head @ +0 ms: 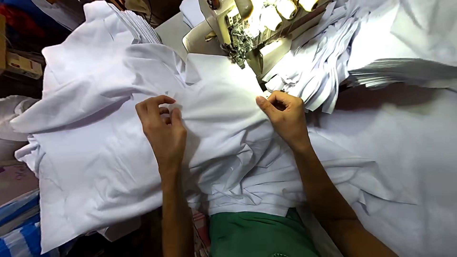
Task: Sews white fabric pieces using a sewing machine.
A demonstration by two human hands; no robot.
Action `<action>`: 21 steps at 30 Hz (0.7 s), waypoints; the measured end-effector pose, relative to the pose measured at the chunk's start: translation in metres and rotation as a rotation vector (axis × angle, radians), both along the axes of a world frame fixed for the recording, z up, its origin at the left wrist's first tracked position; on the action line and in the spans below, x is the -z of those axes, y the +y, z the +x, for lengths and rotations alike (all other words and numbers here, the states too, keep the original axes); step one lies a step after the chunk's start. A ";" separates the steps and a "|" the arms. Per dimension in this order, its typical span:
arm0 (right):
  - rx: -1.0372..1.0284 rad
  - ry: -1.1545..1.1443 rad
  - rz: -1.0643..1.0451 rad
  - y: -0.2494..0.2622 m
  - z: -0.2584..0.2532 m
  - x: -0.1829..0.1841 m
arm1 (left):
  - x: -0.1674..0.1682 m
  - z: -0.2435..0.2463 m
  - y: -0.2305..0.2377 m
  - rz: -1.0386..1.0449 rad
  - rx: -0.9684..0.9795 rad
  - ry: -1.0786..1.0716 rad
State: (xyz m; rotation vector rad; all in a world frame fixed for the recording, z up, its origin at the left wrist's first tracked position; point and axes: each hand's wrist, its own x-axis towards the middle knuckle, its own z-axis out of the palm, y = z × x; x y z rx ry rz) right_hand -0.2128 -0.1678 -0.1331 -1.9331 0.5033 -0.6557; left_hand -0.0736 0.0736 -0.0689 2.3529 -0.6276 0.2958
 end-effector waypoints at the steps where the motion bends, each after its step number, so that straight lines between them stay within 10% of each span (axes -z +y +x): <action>1: 0.010 0.005 -0.036 0.002 0.001 -0.002 | 0.006 -0.005 -0.001 0.039 -0.083 -0.085; 4: -0.003 -0.029 -0.044 0.001 0.006 -0.003 | 0.012 -0.024 -0.014 0.114 -0.179 -0.232; 11: -0.102 -0.113 0.154 -0.002 0.003 0.004 | 0.018 -0.046 -0.087 0.126 0.484 -0.145; 21: -0.187 -0.123 -0.018 -0.025 0.000 -0.008 | 0.046 -0.053 -0.109 0.218 0.328 -0.117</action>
